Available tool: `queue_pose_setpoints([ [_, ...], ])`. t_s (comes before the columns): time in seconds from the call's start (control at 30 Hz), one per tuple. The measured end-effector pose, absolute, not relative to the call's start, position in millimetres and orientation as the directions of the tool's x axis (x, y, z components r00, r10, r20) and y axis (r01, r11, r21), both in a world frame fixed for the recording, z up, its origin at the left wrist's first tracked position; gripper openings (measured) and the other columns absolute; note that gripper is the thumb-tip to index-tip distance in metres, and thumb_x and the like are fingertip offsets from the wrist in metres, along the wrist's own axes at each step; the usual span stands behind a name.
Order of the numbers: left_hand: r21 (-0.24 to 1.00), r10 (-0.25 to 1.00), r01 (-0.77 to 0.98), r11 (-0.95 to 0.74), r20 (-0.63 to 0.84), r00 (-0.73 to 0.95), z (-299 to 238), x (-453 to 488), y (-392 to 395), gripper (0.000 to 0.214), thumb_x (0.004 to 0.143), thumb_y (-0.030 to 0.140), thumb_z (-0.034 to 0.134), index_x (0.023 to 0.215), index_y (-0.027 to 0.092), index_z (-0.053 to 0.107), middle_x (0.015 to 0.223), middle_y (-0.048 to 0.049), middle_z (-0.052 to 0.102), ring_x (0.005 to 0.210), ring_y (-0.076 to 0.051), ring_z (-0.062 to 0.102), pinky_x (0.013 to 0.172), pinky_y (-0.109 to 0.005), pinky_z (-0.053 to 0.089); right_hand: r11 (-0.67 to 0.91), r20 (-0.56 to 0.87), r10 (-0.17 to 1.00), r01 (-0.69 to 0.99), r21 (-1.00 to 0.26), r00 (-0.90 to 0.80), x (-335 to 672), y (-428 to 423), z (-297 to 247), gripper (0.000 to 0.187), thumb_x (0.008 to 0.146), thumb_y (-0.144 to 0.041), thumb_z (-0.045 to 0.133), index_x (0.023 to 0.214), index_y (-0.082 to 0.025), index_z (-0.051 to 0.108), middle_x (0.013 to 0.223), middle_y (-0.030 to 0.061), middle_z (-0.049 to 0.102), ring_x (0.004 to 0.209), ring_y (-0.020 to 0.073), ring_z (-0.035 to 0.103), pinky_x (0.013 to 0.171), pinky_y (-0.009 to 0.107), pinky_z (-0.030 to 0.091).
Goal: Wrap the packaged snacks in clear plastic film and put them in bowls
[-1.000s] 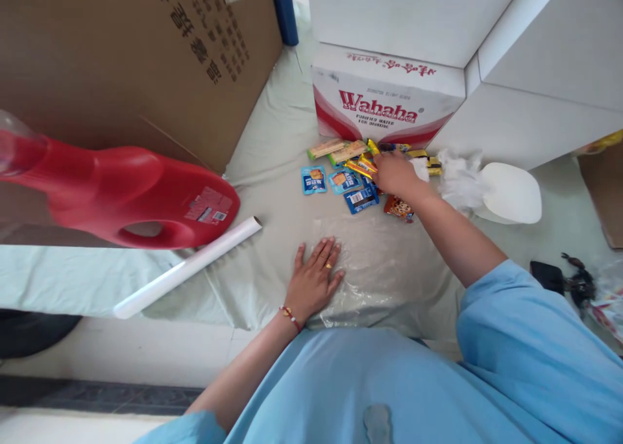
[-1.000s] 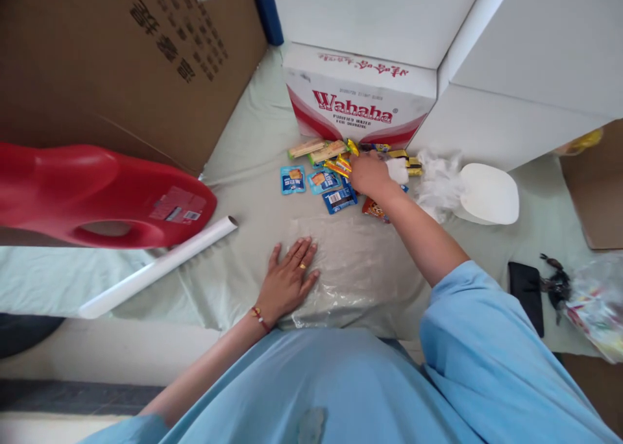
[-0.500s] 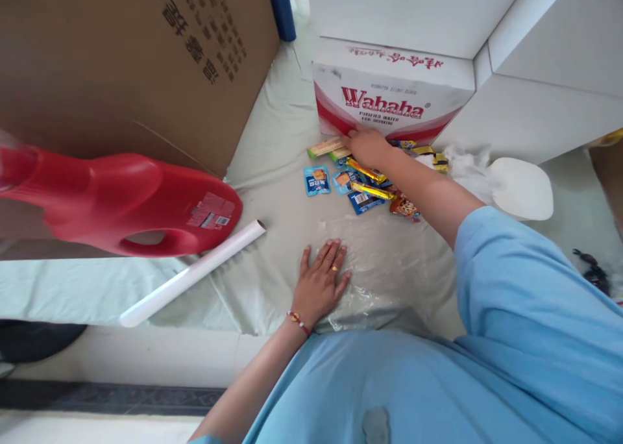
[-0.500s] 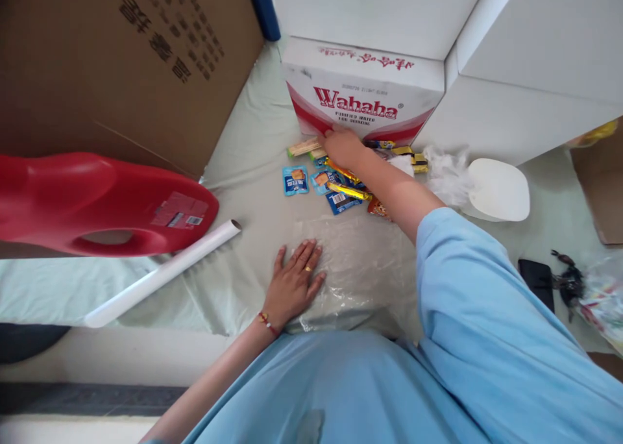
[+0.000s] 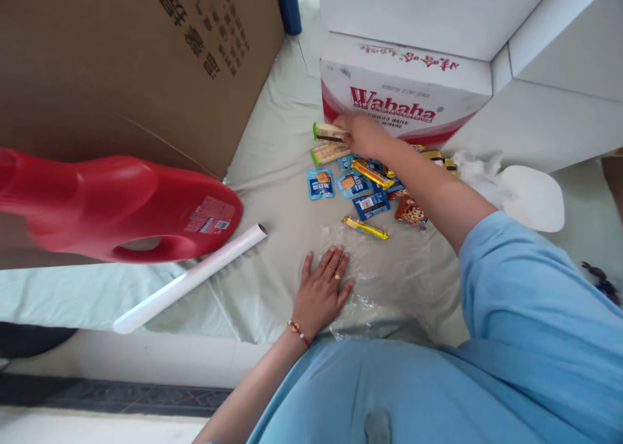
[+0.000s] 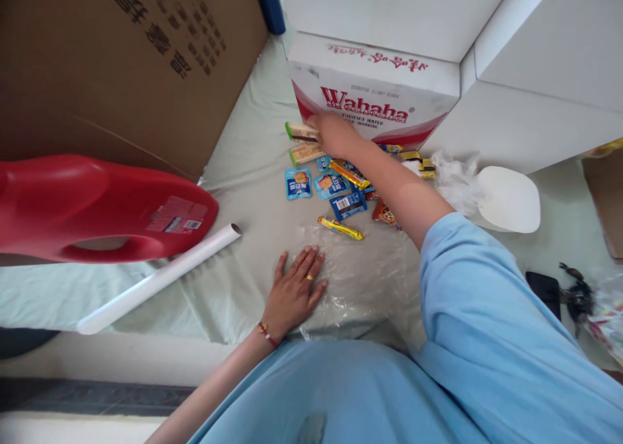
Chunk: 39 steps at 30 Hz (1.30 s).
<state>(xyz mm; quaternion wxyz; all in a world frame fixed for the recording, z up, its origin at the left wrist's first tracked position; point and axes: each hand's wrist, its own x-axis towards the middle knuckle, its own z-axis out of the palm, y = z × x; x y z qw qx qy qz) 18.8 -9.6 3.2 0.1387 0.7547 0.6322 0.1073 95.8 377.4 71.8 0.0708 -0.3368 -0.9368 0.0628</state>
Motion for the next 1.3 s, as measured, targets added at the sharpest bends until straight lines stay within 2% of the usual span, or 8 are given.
queue_pose_setpoints([
  [0.17,0.343,0.985,0.925,-0.161,-0.008,0.174,2.3,18.8,-9.8,0.058,0.109,0.044,0.043,0.163,0.023,0.042,0.168,-0.0105,0.044,0.158,-0.027,0.04,0.135,-0.059,0.008,0.859,0.088,0.513,0.51,-0.058,-0.854,80.2,366.7,52.4,0.037,0.109,-0.019,0.031,0.122,-0.009,0.065,0.128,0.014,0.066,0.128,0.0244,0.049,0.111,0.041,0.039],
  [0.3,0.349,0.985,0.923,-0.163,-0.001,0.174,1.9,18.6,-10.1,0.057,0.109,0.044,0.043,0.162,0.023,0.043,0.168,-0.0092,0.043,0.158,-0.025,0.039,0.136,-0.057,0.005,0.905,-0.001,0.418,0.417,-0.09,-0.908,90.9,369.0,40.7,0.036,0.103,-0.034,0.058,0.13,-0.011,0.061,0.137,0.0164,0.061,0.127,0.0289,0.049,0.108,0.044,0.041],
  [0.43,0.358,0.985,0.92,-0.158,-0.011,0.173,2.4,18.2,-10.0,0.057,0.109,0.044,0.043,0.162,0.023,0.043,0.168,-0.0093,0.043,0.158,-0.026,0.039,0.136,-0.058,0.006,0.887,-0.043,0.447,0.449,-0.111,-0.894,91.8,373.0,35.6,0.056,0.097,-0.044,0.068,0.14,-0.01,0.055,0.146,0.02,0.053,0.134,0.0363,0.044,0.108,0.049,0.039],
  [0.63,0.351,0.984,0.923,-0.156,-0.023,0.176,2.8,18.0,-9.7,0.061,0.107,0.043,0.046,0.165,0.025,0.038,0.168,-0.01,0.045,0.157,-0.028,0.04,0.135,-0.06,0.012,0.843,0.022,0.537,0.537,-0.017,-0.843,67.0,359.9,41.7,0.039,0.106,-0.026,0.042,0.136,-0.007,0.058,0.138,0.0225,0.06,0.129,0.0367,0.05,0.108,0.053,0.04],
  [0.83,0.385,0.985,0.911,-0.146,-0.03,0.17,3.7,19.1,-8.6,0.059,0.109,0.044,0.042,0.164,0.023,0.041,0.17,-0.0101,0.041,0.159,-0.027,0.038,0.135,-0.06,0.007,0.733,0.144,0.67,0.617,-0.286,-0.728,106.2,322.2,95.0,0.045,0.107,-0.021,0.036,0.148,-0.011,0.052,0.149,0.0173,0.059,0.139,0.0301,0.052,0.118,0.048,0.041],
  [1.0,0.414,0.984,0.899,-0.142,-0.041,0.174,2.4,19.0,-8.5,0.058,0.109,0.043,0.04,0.163,0.023,0.043,0.169,-0.0114,0.042,0.159,-0.028,0.037,0.135,-0.061,0.005,0.569,-0.023,0.504,0.352,-0.744,-0.863,203.9,240.0,131.2,0.046,0.108,-0.048,0.046,0.139,-0.021,0.064,0.127,0.0087,0.073,0.114,0.0258,0.069,0.101,0.042,0.056],
  [1.13,0.415,0.985,0.9,-0.135,-0.047,0.169,1.6,19.2,-8.1,0.061,0.107,0.041,0.043,0.164,0.022,0.04,0.171,-0.0117,0.04,0.161,-0.029,0.034,0.134,-0.062,0.002,0.424,-0.273,0.331,0.4,-0.812,-0.903,249.5,166.7,113.6,0.041,0.107,-0.049,0.048,0.132,-0.026,0.071,0.123,0.0084,0.076,0.113,0.0242,0.072,0.097,0.037,0.057],
  [1.3,0.387,0.988,0.915,-0.114,-0.053,0.145,-0.5,18.1,-6.3,0.066,0.104,0.039,0.045,0.168,0.025,0.032,0.174,-0.0085,0.031,0.164,-0.031,0.026,0.132,-0.066,-0.005,0.432,-0.298,0.415,0.474,-0.767,-0.86,255.7,116.7,73.5,0.033,0.107,-0.031,0.048,0.129,-0.023,0.072,0.122,0.0098,0.077,0.11,0.0235,0.071,0.099,0.038,0.055],
])
